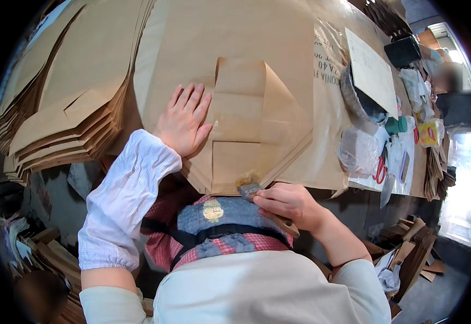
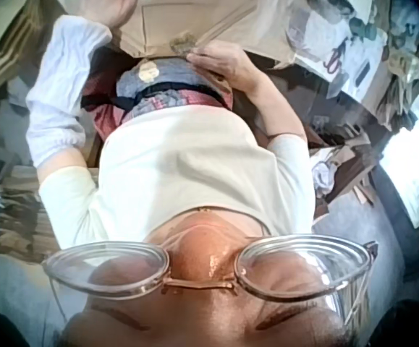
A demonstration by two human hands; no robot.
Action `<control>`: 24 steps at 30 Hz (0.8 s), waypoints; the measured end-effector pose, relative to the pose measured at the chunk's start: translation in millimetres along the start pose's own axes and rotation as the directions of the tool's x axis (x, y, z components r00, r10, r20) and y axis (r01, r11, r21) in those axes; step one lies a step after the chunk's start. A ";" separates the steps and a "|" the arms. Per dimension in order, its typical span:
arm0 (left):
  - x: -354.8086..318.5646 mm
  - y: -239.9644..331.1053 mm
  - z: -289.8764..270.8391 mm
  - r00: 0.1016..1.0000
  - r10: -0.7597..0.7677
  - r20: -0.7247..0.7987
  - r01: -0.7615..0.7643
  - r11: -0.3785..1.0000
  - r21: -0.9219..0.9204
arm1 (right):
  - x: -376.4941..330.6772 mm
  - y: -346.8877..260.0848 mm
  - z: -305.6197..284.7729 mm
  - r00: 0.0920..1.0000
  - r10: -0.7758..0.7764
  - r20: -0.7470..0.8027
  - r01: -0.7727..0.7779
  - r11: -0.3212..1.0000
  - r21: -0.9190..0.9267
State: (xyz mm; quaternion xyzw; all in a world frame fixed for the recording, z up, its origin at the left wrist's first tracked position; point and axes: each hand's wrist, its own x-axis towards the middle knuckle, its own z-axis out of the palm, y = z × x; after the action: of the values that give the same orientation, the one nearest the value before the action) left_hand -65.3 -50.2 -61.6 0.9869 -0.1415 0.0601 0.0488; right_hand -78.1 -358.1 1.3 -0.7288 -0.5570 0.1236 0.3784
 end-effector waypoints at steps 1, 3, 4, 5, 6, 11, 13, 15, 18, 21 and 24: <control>1.1 0.5 -0.6 1.000 0.010 -0.001 -0.010 1.000 0.016 | 1.1 1.4 2.7 1.000 -0.004 -0.019 0.006 0.996 0.090; -0.2 -4.2 -1.0 0.999 0.019 -0.051 -0.024 0.995 -0.094 | 18.1 4.1 3.3 0.995 -0.062 -0.078 0.073 0.985 0.159; -1.8 -8.2 -0.8 0.997 0.018 -0.073 -0.029 0.989 -0.145 | 33.8 -0.5 -2.5 0.988 -0.104 -0.117 0.119 0.984 0.133; -1.0 -15.5 1.8 0.997 -0.010 -0.077 -0.011 0.965 -0.262 | 47.7 -2.3 -4.3 0.978 -0.141 -0.153 0.158 0.982 0.104; 3.8 -23.3 6.0 0.996 -0.030 -0.079 -0.002 0.926 -0.378 | 63.3 1.8 0.6 0.982 -0.147 -0.122 0.153 0.987 0.045; 9.1 -18.7 16.1 0.975 0.036 -0.219 -0.092 0.963 -0.253 | 81.1 12.9 22.7 0.991 -0.122 0.053 0.127 0.985 -0.116; 4.3 -17.6 17.5 0.969 0.034 -0.245 -0.092 0.969 -0.229 | 63.5 3.1 26.6 0.992 -0.101 0.072 0.110 0.985 -0.130; 6.0 -16.9 19.7 0.961 0.039 -0.272 -0.101 0.971 -0.216 | 49.8 -2.8 27.1 0.989 -0.063 0.130 0.078 0.990 -0.114; 8.6 -15.1 22.0 0.957 0.039 -0.287 -0.101 0.973 -0.206 | 29.8 -12.6 19.9 0.985 0.015 0.175 0.002 0.995 -0.096; 7.4 -16.1 19.6 0.960 0.045 -0.276 -0.093 0.982 -0.165 | 20.2 -27.8 3.9 0.995 0.054 0.083 -0.054 0.999 -0.001; 4.0 -17.2 16.3 0.964 0.043 -0.262 -0.076 0.990 -0.118 | 12.5 -39.9 -26.2 0.988 0.111 -0.110 -0.110 0.994 0.011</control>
State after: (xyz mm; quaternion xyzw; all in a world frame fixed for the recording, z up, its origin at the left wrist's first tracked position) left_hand -54.9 -36.8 -78.5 0.9609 -0.1669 0.1806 0.1276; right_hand -86.6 -353.9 49.7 -0.7633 -0.4938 0.1054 0.4031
